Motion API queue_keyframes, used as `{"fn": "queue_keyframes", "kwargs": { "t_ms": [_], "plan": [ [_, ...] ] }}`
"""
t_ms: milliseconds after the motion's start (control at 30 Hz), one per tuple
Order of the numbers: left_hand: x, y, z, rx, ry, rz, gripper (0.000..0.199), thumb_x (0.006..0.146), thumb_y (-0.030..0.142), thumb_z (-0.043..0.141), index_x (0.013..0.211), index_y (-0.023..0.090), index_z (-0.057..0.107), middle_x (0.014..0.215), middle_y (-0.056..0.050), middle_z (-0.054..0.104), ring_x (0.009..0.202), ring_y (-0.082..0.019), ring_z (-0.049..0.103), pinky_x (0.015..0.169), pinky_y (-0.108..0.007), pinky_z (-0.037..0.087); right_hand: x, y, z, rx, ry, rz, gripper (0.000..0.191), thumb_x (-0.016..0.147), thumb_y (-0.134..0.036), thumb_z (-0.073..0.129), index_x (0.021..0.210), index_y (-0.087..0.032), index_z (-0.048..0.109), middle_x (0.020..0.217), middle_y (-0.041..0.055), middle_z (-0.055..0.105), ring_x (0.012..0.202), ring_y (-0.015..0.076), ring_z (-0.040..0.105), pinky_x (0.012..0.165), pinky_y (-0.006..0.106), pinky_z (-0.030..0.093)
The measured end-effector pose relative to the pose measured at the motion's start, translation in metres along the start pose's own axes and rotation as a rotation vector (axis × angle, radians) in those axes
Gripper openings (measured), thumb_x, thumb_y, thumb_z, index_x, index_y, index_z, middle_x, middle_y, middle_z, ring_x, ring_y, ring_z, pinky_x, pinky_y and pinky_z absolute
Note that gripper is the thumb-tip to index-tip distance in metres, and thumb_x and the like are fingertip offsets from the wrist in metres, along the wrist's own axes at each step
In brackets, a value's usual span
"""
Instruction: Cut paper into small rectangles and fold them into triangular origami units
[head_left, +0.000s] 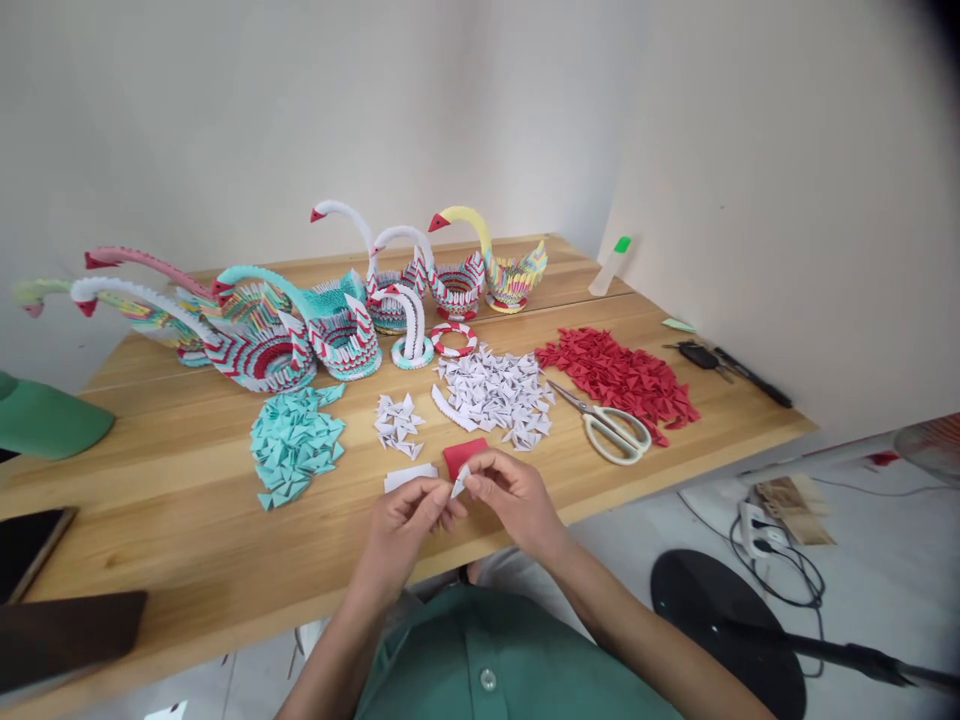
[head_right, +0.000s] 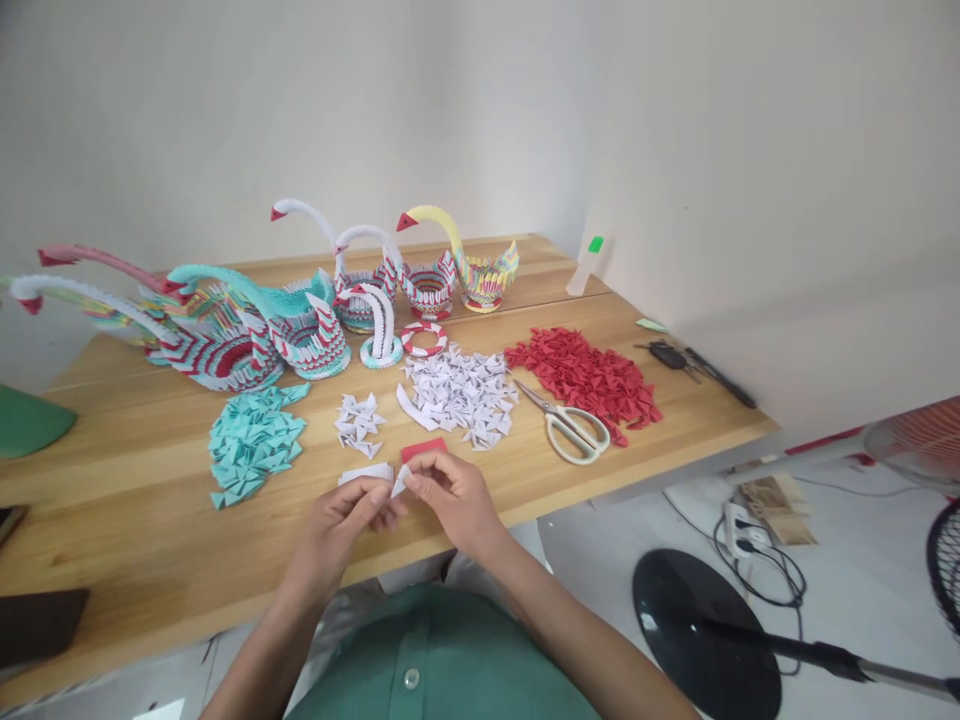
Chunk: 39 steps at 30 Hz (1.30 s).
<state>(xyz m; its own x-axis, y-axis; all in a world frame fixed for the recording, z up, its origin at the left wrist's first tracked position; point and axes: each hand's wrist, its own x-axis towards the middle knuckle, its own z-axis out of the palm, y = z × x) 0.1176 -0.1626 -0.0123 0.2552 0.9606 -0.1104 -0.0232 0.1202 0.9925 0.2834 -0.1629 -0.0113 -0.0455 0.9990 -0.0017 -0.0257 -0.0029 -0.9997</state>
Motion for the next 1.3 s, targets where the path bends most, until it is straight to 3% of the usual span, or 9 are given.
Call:
{"fn": "queue_keyframes", "kwargs": {
  "t_ms": [167,433,533,733,1067,1300],
  "plan": [
    [0.002,0.005,-0.002,0.017,-0.026,-0.017,0.023,0.081,0.035,0.064,0.074,0.014,0.068,0.067,-0.004,0.070,0.058,-0.011,0.056,0.058,-0.022,0.043,0.000,0.000,-0.002,-0.083,-0.053,-0.083,0.017,0.084,-0.035,0.065,0.083,-0.019,0.067,0.075,0.0009,0.066,0.068,0.0137,0.059,0.066,0.024,0.048],
    [0.007,0.008,-0.002,-0.060,-0.054,-0.095,0.019,0.072,0.032,0.070,0.076,0.014,0.065,0.062,-0.002,0.067,0.056,-0.011,0.056,0.056,-0.022,0.043,-0.002,0.003,-0.006,-0.426,-0.060,-0.551,0.014,0.093,-0.023,0.057,0.095,-0.023,0.071,0.084,0.0045,0.070,0.078,0.0159,0.064,0.072,0.026,0.051],
    [0.009,0.010,-0.001,-0.045,-0.108,-0.103,0.019,0.072,0.033,0.068,0.074,0.014,0.063,0.058,-0.001,0.065,0.052,-0.010,0.053,0.054,-0.022,0.041,-0.004,0.003,-0.007,-0.451,-0.083,-0.629,0.016,0.094,-0.022,0.057,0.100,-0.022,0.072,0.085,0.0054,0.071,0.078,0.0158,0.064,0.071,0.026,0.051],
    [0.009,0.010,0.003,0.113,-0.060,0.020,0.013,0.074,0.026,0.064,0.068,0.016,0.058,0.057,0.002,0.058,0.054,-0.010,0.051,0.056,-0.022,0.041,-0.003,0.001,-0.008,-0.331,-0.063,-0.479,0.012,0.091,-0.027,0.061,0.091,-0.022,0.072,0.083,0.0035,0.071,0.076,0.0153,0.065,0.071,0.025,0.050],
    [-0.002,0.008,0.002,0.088,-0.081,-0.020,0.023,0.081,0.035,0.061,0.092,0.015,0.067,0.076,-0.005,0.070,0.068,-0.015,0.061,0.068,-0.026,0.049,-0.004,0.008,-0.008,-0.149,0.016,-0.227,0.007,0.085,-0.024,0.065,0.081,-0.020,0.069,0.078,0.0014,0.068,0.072,0.0144,0.062,0.067,0.024,0.048],
    [-0.003,0.007,0.010,0.327,0.070,0.103,0.017,0.082,0.030,0.059,0.074,0.016,0.067,0.068,-0.002,0.068,0.063,-0.014,0.058,0.061,-0.023,0.044,-0.004,0.007,-0.004,-0.090,0.025,-0.150,0.009,0.083,-0.028,0.066,0.081,-0.020,0.067,0.075,-0.0001,0.066,0.067,0.0129,0.060,0.065,0.023,0.047]
  ]
}}
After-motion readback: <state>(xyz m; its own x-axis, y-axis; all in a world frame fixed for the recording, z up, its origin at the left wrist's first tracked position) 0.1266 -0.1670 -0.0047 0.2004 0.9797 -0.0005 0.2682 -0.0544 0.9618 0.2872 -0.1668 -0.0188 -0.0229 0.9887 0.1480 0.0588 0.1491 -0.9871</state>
